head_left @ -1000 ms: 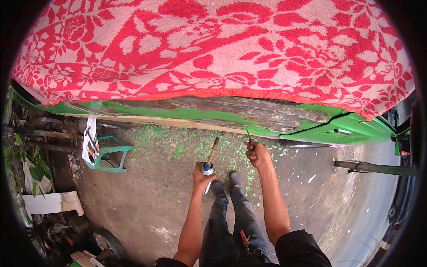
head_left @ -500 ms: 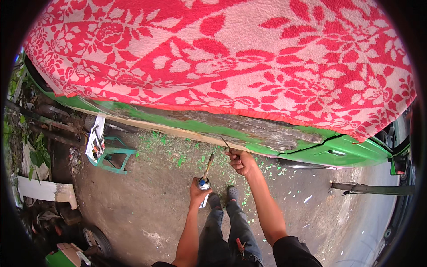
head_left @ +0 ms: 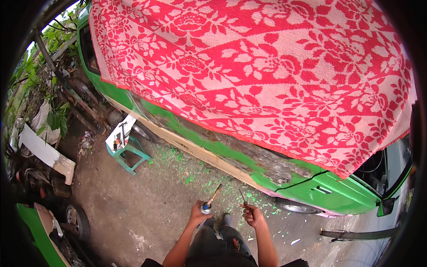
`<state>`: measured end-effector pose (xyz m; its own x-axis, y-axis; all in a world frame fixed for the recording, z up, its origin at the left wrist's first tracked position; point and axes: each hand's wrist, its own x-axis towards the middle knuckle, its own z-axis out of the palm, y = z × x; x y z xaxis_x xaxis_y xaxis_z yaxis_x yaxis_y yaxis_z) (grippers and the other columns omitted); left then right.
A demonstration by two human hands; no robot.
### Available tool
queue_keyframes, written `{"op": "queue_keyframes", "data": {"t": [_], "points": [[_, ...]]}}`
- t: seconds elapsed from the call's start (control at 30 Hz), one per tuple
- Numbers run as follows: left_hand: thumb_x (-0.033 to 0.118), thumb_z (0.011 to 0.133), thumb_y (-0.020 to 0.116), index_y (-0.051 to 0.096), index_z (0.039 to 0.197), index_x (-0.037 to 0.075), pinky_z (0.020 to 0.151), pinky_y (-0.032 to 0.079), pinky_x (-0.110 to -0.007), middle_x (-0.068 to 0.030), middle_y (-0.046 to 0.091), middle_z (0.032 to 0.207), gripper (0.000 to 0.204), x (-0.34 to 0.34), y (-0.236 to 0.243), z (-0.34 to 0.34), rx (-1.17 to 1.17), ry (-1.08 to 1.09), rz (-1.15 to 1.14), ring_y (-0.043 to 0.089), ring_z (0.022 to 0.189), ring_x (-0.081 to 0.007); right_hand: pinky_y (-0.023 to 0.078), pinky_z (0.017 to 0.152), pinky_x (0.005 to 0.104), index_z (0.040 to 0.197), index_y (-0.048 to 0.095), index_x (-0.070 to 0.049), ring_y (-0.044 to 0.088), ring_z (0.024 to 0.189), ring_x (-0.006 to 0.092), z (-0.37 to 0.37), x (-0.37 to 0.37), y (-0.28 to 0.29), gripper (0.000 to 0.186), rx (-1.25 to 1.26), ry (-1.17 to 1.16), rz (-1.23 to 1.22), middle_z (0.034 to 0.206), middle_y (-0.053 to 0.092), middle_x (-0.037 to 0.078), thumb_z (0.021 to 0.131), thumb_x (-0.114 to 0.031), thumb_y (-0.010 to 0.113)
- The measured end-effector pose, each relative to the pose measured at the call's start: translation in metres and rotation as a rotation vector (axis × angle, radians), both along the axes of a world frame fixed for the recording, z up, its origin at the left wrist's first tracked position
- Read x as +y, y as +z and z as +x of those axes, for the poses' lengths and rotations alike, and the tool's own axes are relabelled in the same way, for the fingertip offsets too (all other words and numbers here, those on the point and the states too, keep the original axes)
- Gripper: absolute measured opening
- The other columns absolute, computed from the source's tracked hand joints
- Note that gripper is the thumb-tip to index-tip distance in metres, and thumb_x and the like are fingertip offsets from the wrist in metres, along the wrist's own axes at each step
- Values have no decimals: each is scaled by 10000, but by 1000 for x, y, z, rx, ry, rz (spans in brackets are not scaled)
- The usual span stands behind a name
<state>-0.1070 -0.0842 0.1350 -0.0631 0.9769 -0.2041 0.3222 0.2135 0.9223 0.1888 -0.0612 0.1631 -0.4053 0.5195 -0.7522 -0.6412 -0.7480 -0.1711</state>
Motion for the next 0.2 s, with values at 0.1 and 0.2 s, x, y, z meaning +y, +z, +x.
{"op": "queue_keyframes", "data": {"t": [0.1,0.2], "points": [[149,521,870,524,1010,39,775,508,-339,-106,658,922,609,-12,7,-2,-17,17,-29,641,867,-196,165,320,193,1055,536,-60,270,425,53,8,-18,-2,176,0,-43,31,655,414,-12,935,-185,505],[120,526,876,536,997,53,781,502,-328,-75,645,920,584,-19,10,1,-44,16,-45,622,873,-170,164,321,193,1030,532,-75,276,423,53,16,-28,5,146,-79,-63,22,652,416,-13,930,-178,502]]}}
